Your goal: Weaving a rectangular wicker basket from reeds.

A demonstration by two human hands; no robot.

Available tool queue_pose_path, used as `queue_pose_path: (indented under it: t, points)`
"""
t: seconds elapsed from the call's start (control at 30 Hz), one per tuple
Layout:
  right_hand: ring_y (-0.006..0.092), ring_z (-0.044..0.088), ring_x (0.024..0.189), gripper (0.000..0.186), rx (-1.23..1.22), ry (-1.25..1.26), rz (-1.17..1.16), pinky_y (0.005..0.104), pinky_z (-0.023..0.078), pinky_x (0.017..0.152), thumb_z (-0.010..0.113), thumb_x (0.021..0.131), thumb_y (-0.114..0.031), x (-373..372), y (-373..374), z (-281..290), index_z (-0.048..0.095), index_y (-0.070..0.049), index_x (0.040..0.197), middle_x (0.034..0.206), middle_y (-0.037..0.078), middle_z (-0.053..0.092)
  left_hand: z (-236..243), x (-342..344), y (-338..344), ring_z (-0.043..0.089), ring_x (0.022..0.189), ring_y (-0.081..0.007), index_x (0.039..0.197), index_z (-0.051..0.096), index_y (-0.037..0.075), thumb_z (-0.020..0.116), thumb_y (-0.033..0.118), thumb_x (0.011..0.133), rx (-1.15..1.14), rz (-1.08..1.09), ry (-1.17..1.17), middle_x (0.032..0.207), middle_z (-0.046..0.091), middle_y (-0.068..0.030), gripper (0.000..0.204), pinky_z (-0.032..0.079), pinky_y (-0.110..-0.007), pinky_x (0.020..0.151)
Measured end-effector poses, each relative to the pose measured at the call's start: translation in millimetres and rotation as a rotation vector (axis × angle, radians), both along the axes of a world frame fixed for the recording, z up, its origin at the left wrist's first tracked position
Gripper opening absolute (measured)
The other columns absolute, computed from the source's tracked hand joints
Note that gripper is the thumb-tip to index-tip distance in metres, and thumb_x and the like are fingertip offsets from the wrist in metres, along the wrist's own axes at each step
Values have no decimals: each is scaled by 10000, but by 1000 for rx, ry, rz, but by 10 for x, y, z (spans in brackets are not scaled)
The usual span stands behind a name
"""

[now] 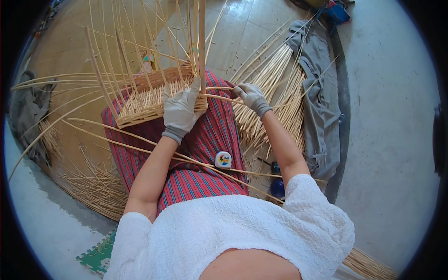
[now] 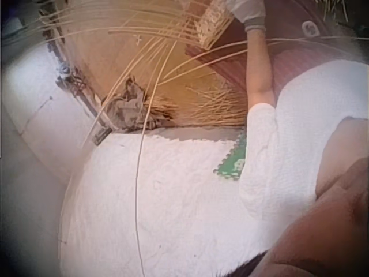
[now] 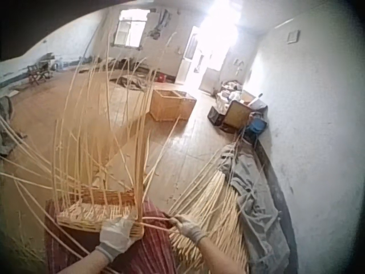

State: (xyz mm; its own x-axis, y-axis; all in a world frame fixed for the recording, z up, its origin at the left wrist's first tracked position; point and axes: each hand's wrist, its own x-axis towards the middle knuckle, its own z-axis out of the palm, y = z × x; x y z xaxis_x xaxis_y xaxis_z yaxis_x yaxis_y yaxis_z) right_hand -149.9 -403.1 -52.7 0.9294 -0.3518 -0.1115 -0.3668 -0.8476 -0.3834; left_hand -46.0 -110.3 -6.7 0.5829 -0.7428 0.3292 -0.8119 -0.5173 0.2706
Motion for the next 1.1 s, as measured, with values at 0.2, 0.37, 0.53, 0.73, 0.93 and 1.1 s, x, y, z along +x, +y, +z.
queue_pose_path:
  t: [0.2, 0.37, 0.53, 0.73, 0.93, 1.1]
  points:
    - [224, 639, 830, 274, -376, -217, 134, 385, 480, 760, 649, 910, -408, -306, 292, 1085, 746, -152, 927, 802, 57, 671, 101, 48, 85, 633, 1047, -189, 1548, 327, 320, 823, 414, 701, 53, 66, 18, 1098, 639, 38, 986, 218, -615, 1167]
    - [179, 626, 899, 126, -1082, -307, 1172, 356, 495, 869, 599, 875, -193, 21, 1074, 2148, 676, -102, 835, 921, 43, 663, 14, -5, -8, 629, 1052, -193, 1537, 346, 337, 742, 383, 796, 63, 89, 12, 1107, 642, 36, 842, 233, -605, 1155]
    - [229, 626, 1054, 298, -323, -799, 1414, 351, 505, 979, 632, 866, -158, 922, 1754, 1438, 647, -18, 1129, 1095, 86, 668, -880, 328, 235, 651, 1056, -236, 1427, 472, 179, 589, 300, 943, -223, 111, 97, 1132, 672, -73, 512, 390, -486, 1059]
    - [315, 615, 1070, 609, 1013, -215, -334, 368, 493, 963, 785, 794, -430, 561, 989, 829, 603, -4, 1190, 1115, 223, 645, -95, 325, 579, 732, 833, -286, 1127, 625, 49, 577, 332, 1016, -1495, 151, 1401, 817, 702, -64, 308, 604, -382, 828]
    - [363, 645, 1044, 894, 313, 77, -102, 401, 498, 919, 893, 595, -526, 655, 1370, 980, 583, 33, 1220, 1098, 227, 668, 26, 605, 792, 579, 517, -115, 931, 610, 22, 579, 404, 1014, -1043, 255, 1206, 607, 563, -14, 392, 481, -255, 498]
    - [374, 652, 954, 706, 163, -21, -242, 438, 519, 833, 853, 690, -517, 694, 1519, 773, 621, 0, 1112, 1046, 208, 655, 846, 784, 33, 610, 531, -125, 961, 603, 24, 600, 368, 1007, -701, -101, 802, 615, 582, -27, 346, 481, -268, 520]
